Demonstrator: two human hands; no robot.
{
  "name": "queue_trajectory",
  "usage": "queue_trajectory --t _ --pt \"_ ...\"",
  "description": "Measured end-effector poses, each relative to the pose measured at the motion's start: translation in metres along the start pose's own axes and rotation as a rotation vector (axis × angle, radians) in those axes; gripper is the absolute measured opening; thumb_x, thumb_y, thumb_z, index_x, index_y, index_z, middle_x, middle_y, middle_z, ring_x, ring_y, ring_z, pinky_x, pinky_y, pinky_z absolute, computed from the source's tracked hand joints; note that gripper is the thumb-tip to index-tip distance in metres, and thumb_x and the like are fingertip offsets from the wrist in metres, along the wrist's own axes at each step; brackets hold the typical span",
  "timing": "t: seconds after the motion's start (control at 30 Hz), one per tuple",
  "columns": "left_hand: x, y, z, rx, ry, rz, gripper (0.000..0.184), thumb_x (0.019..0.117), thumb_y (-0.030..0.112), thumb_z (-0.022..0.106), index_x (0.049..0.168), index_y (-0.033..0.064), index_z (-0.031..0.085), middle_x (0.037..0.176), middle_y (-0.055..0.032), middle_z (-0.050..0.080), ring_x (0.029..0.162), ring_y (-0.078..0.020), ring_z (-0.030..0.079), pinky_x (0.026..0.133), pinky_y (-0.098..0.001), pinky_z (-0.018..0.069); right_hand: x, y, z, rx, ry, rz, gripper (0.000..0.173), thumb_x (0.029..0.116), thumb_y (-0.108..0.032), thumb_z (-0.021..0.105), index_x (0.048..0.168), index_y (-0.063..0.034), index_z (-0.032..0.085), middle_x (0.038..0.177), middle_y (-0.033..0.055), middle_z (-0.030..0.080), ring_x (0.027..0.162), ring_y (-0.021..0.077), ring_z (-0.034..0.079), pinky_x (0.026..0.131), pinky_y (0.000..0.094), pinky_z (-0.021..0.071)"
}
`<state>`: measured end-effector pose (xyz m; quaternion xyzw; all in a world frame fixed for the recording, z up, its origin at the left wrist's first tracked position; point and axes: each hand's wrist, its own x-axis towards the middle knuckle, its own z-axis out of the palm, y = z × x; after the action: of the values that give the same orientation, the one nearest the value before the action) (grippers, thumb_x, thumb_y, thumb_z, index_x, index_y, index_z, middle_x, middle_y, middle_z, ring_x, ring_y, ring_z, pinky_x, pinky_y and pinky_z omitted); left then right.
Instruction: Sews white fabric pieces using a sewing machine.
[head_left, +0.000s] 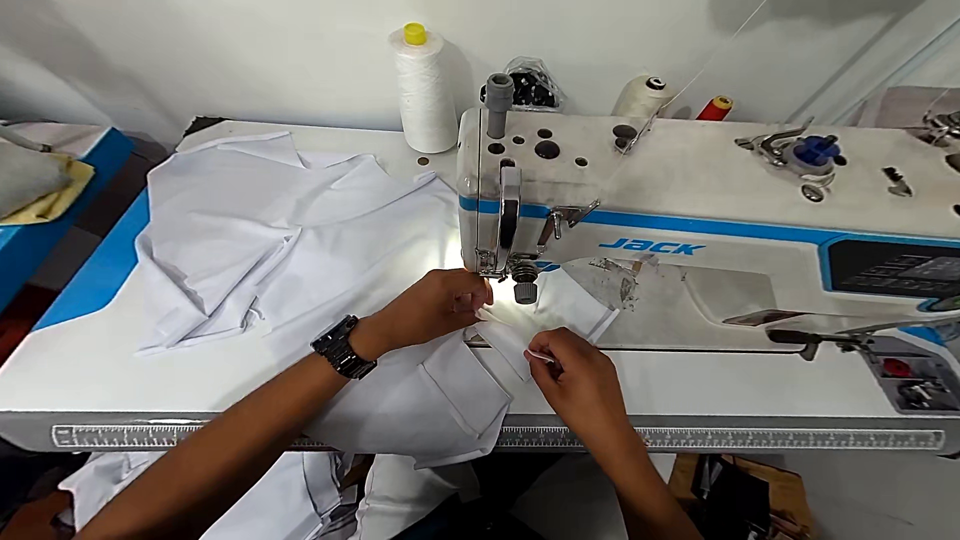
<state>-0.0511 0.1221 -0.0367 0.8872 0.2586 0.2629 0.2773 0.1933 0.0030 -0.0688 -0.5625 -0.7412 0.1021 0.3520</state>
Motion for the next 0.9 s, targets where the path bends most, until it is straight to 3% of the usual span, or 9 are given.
queue_trajectory --t 0.07,0.17,0.3,0.37,0.43,0.6,0.9 --pt "-0.001 0.0 0.001 -0.096 -0.013 -0.021 0.006 0.0877 0.002 0.068 0.093 0.0039 0.068 0.091 -0.0029 0.071 0.076 -0.0036 0.064 0.07 -0.0193 0.0543 -0.001 0.001 0.0 -0.005 0.005 -0.01 0.007 0.0909 -0.019 0.069 0.093 -0.0136 0.072 0.084 -0.0019 0.064 0.07 0.0096 0.062 0.058 0.0278 0.0542" --pt "0.0 -0.001 0.001 -0.08 -0.073 -0.023 0.022 0.0933 0.009 0.071 0.114 0.0035 0.069 0.083 -0.0012 0.066 0.069 -0.0023 0.061 0.065 -0.0165 0.0525 -0.001 0.002 0.0 -0.01 -0.007 -0.015 0.006 0.0883 -0.017 0.068 0.093 -0.0142 0.072 0.084 -0.0024 0.063 0.07 0.0091 0.061 0.058 0.0275 0.0536" --pt "0.001 -0.003 0.004 0.178 -0.06 0.139 0.011 0.0935 0.007 0.063 0.1 0.0067 0.073 0.09 -0.0049 0.068 0.077 -0.0123 0.065 0.07 -0.0273 0.056 -0.002 0.002 0.001 -0.038 0.003 -0.072 0.011 0.0866 -0.013 0.069 0.097 -0.0131 0.074 0.084 -0.0003 0.065 0.07 0.012 0.063 0.058 0.0298 0.0544" --pt "-0.001 -0.002 0.007 0.237 -0.03 0.224 0.016 0.0956 0.008 0.059 0.103 0.0075 0.074 0.098 -0.0071 0.069 0.083 -0.0168 0.069 0.067 -0.0331 0.0578 -0.002 0.001 0.001 -0.043 0.003 -0.086 0.012 0.0867 -0.013 0.069 0.098 -0.0132 0.074 0.086 0.0001 0.064 0.07 0.0126 0.062 0.059 0.0297 0.0544" --pt "-0.002 -0.001 0.008 0.242 -0.016 0.288 0.018 0.1003 0.013 0.058 0.106 0.0077 0.074 0.102 -0.0062 0.07 0.086 -0.0149 0.069 0.069 -0.0306 0.0577 -0.002 0.0 0.0 -0.044 0.003 -0.09 0.013 0.0864 -0.013 0.069 0.098 -0.0136 0.074 0.086 -0.0001 0.064 0.071 0.0122 0.062 0.059 0.029 0.0543" --pt "-0.007 -0.003 0.009 0.314 0.027 0.362 0.019 0.0997 0.007 0.058 0.092 0.0066 0.075 0.099 -0.0069 0.073 0.085 -0.0156 0.071 0.069 -0.03 0.0579 -0.002 0.002 -0.001 -0.034 -0.02 -0.155 0.014 0.0868 -0.011 0.071 0.099 -0.0149 0.076 0.093 0.0015 0.066 0.079 0.0145 0.065 0.063 0.0304 0.057" --pt "-0.015 -0.004 0.011 0.469 0.006 0.435 0.019 0.0989 0.005 0.057 0.098 0.0063 0.076 0.099 -0.0076 0.072 0.077 -0.0183 0.068 0.062 -0.0308 0.0555 -0.004 0.006 0.0 -0.035 -0.058 -0.223 0.023 0.0917 -0.013 0.063 0.106 -0.0195 0.08 0.095 0.0003 0.066 0.084 0.0137 0.064 0.069 0.0293 0.0565"
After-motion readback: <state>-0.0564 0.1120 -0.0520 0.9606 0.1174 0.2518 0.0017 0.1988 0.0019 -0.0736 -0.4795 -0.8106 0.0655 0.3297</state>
